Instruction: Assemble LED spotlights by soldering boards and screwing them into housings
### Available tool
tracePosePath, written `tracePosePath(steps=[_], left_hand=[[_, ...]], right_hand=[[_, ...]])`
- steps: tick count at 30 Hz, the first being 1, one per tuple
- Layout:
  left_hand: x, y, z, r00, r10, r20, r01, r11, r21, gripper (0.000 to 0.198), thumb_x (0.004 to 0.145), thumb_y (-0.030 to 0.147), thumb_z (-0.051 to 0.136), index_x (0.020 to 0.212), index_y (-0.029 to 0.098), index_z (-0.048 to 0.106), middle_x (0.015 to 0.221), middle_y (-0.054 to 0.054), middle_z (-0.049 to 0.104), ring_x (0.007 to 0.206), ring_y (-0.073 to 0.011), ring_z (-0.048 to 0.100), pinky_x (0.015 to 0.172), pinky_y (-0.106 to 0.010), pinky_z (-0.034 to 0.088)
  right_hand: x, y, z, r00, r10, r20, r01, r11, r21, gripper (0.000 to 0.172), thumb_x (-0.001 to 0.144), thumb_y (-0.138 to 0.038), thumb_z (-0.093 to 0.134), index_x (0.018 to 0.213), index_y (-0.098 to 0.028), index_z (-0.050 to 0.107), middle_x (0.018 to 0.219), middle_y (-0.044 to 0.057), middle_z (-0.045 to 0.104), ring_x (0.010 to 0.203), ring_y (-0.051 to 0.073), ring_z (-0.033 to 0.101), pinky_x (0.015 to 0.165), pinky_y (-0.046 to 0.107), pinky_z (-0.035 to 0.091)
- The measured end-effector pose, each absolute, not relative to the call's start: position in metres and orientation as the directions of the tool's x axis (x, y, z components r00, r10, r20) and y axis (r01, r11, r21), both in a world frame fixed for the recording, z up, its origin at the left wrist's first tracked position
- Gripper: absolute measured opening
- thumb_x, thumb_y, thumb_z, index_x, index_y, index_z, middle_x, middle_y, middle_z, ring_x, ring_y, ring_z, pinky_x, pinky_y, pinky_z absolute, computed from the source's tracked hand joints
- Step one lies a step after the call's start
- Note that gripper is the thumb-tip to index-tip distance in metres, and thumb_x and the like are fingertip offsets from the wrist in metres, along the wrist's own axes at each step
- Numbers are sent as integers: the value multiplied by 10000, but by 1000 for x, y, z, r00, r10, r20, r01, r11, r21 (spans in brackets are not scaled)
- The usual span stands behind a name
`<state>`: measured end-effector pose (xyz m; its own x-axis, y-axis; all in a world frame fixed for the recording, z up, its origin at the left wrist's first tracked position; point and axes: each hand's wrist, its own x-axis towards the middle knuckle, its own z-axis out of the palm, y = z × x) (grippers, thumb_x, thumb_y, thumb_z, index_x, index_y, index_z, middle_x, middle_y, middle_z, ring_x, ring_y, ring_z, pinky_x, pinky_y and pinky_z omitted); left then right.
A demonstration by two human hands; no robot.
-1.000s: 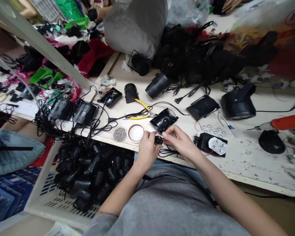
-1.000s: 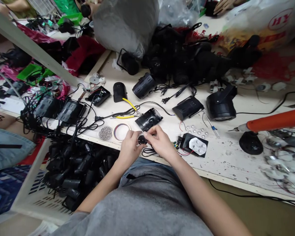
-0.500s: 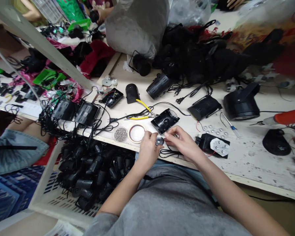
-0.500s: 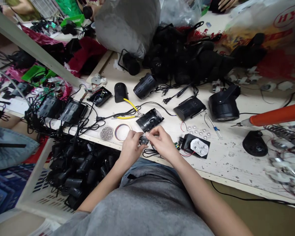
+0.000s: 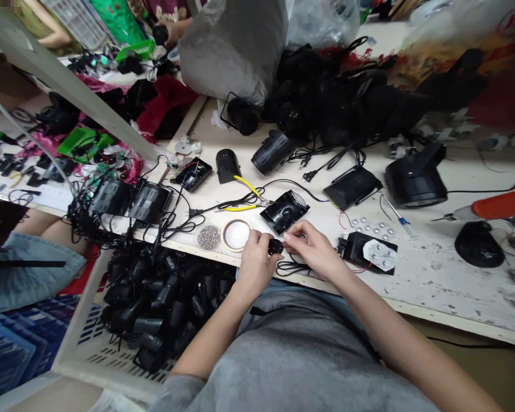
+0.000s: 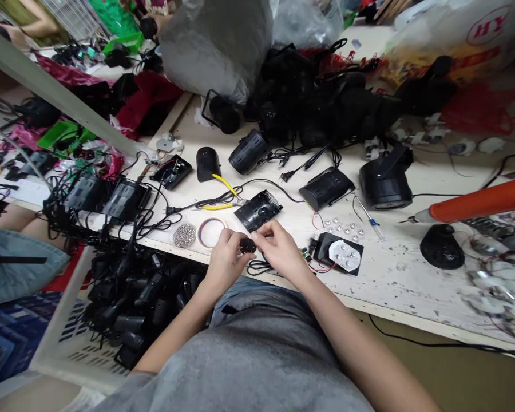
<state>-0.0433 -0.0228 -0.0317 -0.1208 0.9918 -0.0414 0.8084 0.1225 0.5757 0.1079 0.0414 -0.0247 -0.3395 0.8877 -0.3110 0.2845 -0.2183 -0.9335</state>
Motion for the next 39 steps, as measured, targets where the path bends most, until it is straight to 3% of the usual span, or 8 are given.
tracePosePath(steps=[5, 17, 20, 23, 26, 32, 36, 39], left_hand=[[-47, -28, -37, -134, 991, 32, 759, 82, 646, 372, 760, 137, 805, 1062, 200, 599, 1000, -11, 520, 755, -131, 599, 741, -309, 569], [-58, -34, -33, -109, 979, 172, 611, -70, 789, 299, 803, 167, 772, 1065, 185, 631, 1016, -21, 553, 798, -114, 634, 768, -289, 607], [-67, -32, -15, 2, 996, 93, 439, -84, 895, 537, 753, 266, 843, 1232, 215, 606, 1164, -70, 581, 979, -174, 669, 849, -333, 617], [-70, -20, 12, 290, 957, 8, 322, -105, 941, 743, 676, 353, 904, 1338, 240, 586, 1278, -109, 618, 1185, -253, 634, 975, -394, 581], [-59, 4, 39, 546, 836, -47, 345, -174, 922, 745, 644, 362, 917, 1323, 252, 631, 1233, -98, 687, 1112, -254, 675, 968, -401, 566], [-9, 44, 69, 808, 578, -118, 404, -396, 825, 566, 598, 293, 941, 1125, 234, 743, 1012, -54, 741, 959, -236, 695, 840, -315, 519], [11, 50, 71, 841, 526, -125, 402, -454, 795, 460, 618, 305, 924, 1043, 244, 757, 907, -19, 716, 852, -213, 684, 747, -290, 496], [14, 51, 67, 818, 565, -103, 415, -457, 787, 481, 670, 338, 895, 1116, 242, 739, 944, -29, 712, 871, -207, 676, 767, -290, 500]], right_hand=[[109, 38, -27, -360, 921, -148, 455, 35, -890, 21, 815, -219, 636, 803, -215, 653, 879, 55, 662, 791, 191, 643, 842, 368, 521], [105, 27, -28, -510, 843, 167, 504, 451, -737, 190, 894, -158, 528, 731, -202, 616, 749, 44, 621, 717, 169, 586, 690, 304, 476], [132, 22, -12, -651, 665, 366, 382, 703, -599, 222, 946, -233, 524, 775, -210, 664, 740, 56, 647, 711, 180, 576, 667, 328, 483], [172, 21, -1, -781, 264, 566, 166, 962, -219, 202, 960, -183, 519, 982, -235, 713, 847, 48, 724, 696, 166, 597, 589, 326, 493], [205, 23, 9, -832, 137, 538, 47, 983, -178, 261, 955, -179, 537, 1102, -318, 702, 937, 1, 757, 713, 153, 647, 533, 308, 519], [229, 11, 25, -841, 163, 516, 65, 977, -204, 258, 918, -170, 607, 1086, -336, 710, 884, -26, 770, 689, 149, 676, 522, 281, 555], [245, -9, 12, -812, 375, 448, 241, 914, -327, 242, 937, -217, 561, 1077, -353, 705, 935, -15, 768, 754, 159, 692, 571, 294, 582], [268, -16, 13, -641, 527, 558, 467, 845, -261, 267, 918, -242, 603, 1141, -376, 664, 988, -10, 745, 875, 181, 696, 751, 340, 621]])
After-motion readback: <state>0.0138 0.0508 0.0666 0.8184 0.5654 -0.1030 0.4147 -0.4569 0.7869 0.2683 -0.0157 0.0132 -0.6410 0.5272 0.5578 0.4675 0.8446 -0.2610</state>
